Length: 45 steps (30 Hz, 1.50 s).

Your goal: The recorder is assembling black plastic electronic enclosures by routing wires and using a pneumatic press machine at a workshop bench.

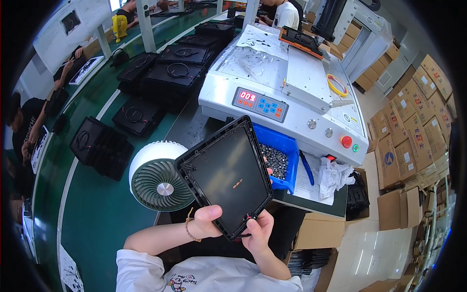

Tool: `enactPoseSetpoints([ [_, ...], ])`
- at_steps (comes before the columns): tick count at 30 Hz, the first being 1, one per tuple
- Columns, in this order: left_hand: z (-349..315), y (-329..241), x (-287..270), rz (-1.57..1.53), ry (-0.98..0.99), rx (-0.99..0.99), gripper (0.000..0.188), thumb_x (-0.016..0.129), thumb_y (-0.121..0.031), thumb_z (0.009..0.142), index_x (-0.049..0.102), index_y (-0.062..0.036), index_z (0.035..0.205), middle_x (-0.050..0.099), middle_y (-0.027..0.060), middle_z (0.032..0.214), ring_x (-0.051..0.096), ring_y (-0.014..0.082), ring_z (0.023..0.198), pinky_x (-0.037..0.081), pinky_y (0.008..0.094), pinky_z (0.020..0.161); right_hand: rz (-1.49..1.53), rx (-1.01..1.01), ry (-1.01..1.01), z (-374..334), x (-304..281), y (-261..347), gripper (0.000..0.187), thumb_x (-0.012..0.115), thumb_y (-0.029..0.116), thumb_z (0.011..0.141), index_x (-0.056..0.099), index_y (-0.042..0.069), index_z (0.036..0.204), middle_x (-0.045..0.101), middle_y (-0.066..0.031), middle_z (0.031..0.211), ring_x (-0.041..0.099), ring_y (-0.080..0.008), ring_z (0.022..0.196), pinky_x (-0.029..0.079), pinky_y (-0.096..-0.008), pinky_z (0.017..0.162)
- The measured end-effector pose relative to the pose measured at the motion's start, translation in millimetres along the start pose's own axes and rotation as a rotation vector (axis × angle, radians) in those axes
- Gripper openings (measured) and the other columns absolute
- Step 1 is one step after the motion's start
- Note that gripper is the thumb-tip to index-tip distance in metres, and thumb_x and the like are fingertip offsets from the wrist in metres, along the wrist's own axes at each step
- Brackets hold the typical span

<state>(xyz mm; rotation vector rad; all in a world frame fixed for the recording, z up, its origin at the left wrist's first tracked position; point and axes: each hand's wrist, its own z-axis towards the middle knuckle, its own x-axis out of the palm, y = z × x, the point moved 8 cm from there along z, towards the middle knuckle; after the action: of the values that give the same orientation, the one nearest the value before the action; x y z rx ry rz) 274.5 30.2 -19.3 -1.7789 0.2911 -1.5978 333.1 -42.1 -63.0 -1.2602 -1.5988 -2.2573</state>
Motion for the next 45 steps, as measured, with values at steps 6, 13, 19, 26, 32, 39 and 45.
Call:
enactPoseSetpoints([
  [6,3,-8,-1,-0.048,-0.041,0.008,0.109,0.06,-0.057,0.064,0.017,-0.0044,0.149,0.028,0.0172,0.148,0.031,0.0342,0.137,0.036,0.0474,0.108,0.057,0.027,0.052,3,7,9,0.021,0.068,0.01,0.083,0.061,-0.003,0.098,0.064,-0.0051,0.084,0.055,-0.0065,0.063,0.043,-0.0177,0.055],
  [13,12,-48,35,0.034,0.016,0.242,0.108,0.059,-0.062,0.067,0.018,-0.0027,0.148,0.031,0.0193,0.147,0.037,0.0358,0.134,0.037,0.0483,0.107,-0.01,0.116,0.084,5,15,16,0.024,0.07,0.006,0.081,0.062,-0.004,0.101,0.064,-0.0083,0.091,0.056,-0.0085,0.065,0.046,-0.0196,0.056],
  [19,-45,-103,20,-0.025,-0.165,0.416,0.097,0.044,-0.067,0.079,0.018,-0.0058,0.149,0.027,0.0224,0.149,0.034,0.0394,0.135,0.035,0.05,0.108,0.021,-0.005,0.317,11,16,25,0.079,0.052,0.052,0.087,0.041,-0.015,0.127,0.057,-0.0258,0.12,0.043,-0.011,0.056,0.035,-0.0268,0.059],
  [26,-260,-116,-51,-0.087,-0.606,1.039,0.062,0.034,-0.053,0.098,0.05,-0.0008,0.129,0.06,0.0185,0.12,0.062,0.0282,0.105,0.051,0.0381,0.09,0.194,0.006,0.215,20,2,10,0.043,0.045,0.037,0.095,0.054,-0.004,0.104,0.054,-0.0097,0.085,0.045,-0.0108,0.065,0.032,-0.0231,0.056],
  [32,-451,-55,-59,0.013,-1.22,1.081,0.053,0.041,-0.045,0.099,0.054,-0.0007,0.125,0.064,0.0163,0.113,0.066,0.0251,0.097,0.055,0.037,0.083,0.37,0.292,0.322,8,28,-25,0.033,0.052,0.029,0.094,0.058,-0.003,0.1,0.058,-0.0115,0.085,0.047,-0.0147,0.067,0.036,-0.0263,0.06],
  [39,-554,8,-59,-0.085,-1.533,1.046,0.06,0.046,-0.052,0.094,0.056,0.001,0.122,0.066,0.0134,0.109,0.067,0.0218,0.092,0.055,0.0331,0.079,0.355,0.423,0.316,8,18,-52,0.03,0.043,0.031,0.096,0.055,0.003,0.097,0.059,-0.0112,0.086,0.046,-0.0168,0.068,0.039,-0.0301,0.065],
  [45,-655,42,-72,0.091,-1.971,0.676,0.101,0.041,-0.071,0.085,0.034,0.0166,0.135,0.055,0.0262,0.126,0.057,0.0266,0.112,0.042,0.032,0.099,0.337,0.495,0.362,-1,28,-60,0.024,0.045,0.03,0.095,0.05,0.008,0.087,0.052,-0.0062,0.08,0.046,-0.0171,0.069,0.037,-0.0329,0.068],
])
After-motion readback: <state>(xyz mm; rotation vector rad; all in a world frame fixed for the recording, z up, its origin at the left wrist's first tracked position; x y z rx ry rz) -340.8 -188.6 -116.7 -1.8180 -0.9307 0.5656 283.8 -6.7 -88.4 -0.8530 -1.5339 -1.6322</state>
